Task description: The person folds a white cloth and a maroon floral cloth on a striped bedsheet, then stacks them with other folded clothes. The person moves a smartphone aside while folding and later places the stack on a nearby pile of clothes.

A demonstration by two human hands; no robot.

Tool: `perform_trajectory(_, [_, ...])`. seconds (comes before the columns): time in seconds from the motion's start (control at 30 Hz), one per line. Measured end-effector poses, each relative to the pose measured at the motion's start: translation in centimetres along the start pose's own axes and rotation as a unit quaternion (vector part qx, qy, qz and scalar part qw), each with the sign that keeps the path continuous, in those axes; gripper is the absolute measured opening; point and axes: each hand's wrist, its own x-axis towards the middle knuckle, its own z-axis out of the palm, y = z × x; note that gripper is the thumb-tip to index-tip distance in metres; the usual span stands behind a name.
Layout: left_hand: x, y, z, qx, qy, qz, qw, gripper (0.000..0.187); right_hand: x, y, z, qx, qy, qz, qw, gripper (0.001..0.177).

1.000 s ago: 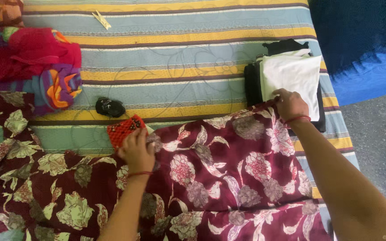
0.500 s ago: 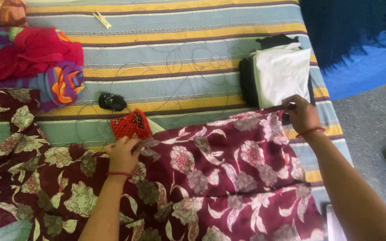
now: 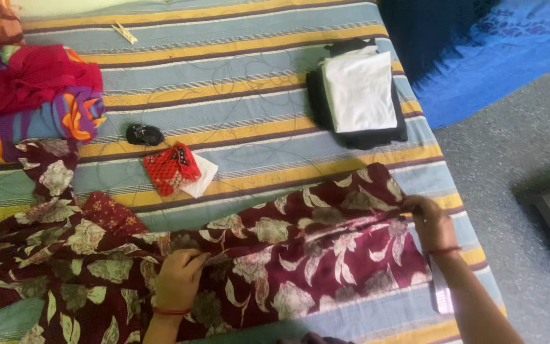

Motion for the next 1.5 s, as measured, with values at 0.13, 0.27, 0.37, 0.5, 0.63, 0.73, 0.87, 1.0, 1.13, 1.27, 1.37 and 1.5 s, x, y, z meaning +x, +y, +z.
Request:
perform_trajectory(0.13, [-2.7,-0.4,1.1,0.012,-0.033,-0.003,0.999,0.019,-5.6,-0.2,-0.9,-0.013,-0.02,0.011,1.0,0.03])
perform_trajectory(0.27, [-4.9,-0.7,2.0,0.015,-0.069,-0.009,0.997,0.02,-9.0,1.2,0.1,-0.05,-0.062,0.015,0.997,0.03])
perform_trajectory(0.37, [-5.5,-0.8,2.3,0.015,-0.079,0.005,0.997,0.024,-10.9,2.7,1.0,-0.07,-0.06,-0.013,0.996,0.027])
perform_trajectory(0.5, [-6.4,-0.9,2.4,0.027,-0.124,0.005,0.992,0.022,-12.1,3.6,1.6,-0.051,-0.032,-0.029,0.998,0.027])
perform_trajectory(0.63, [-5.6,-0.7,2.5,0.073,-0.181,-0.024,0.981,0.023,-10.2,1.4,0.5,0.026,-0.025,0.03,0.999,0.028])
perform_trajectory(0.73, [-2.7,1.3,1.6,0.084,-0.13,-0.018,0.988,0.048,-6.2,-1.1,-0.7,0.019,-0.029,0.042,0.999,0.035])
perform_trajectory(0.87, [4.4,8.7,1.0,-0.081,-0.089,0.045,0.992,0.079,0.8,-3.7,-0.8,0.055,-0.067,0.039,0.995,0.029])
perform_trajectory(1.0, [11.9,18.7,3.2,-0.223,-0.117,0.236,0.939,0.059,5.1,-6.1,-0.8,0.067,-0.049,-0.032,0.996,0.024])
perform_trajectory(1.13, [16.8,27.1,6.6,-0.108,-0.306,0.15,0.934,0.045,4.8,-8.1,-2.5,0.061,-0.044,-0.042,0.996,0.023])
perform_trajectory(1.27, [20.1,28.7,10.5,-0.255,-0.365,0.042,0.894,0.046,0.9,-6.7,-3.0,0.175,0.057,-0.052,0.982,0.023])
perform_trajectory(1.37, [20.4,27.5,12.0,-0.303,-0.262,0.106,0.91,0.054,-3.3,-3.6,0.8,0.051,0.041,0.135,0.989,0.02])
perform_trajectory(1.5, [19.5,27.7,12.4,-0.308,-0.242,0.16,0.906,0.058,-6.3,-1.4,8.2,-0.001,-0.151,-0.077,0.986,0.036])
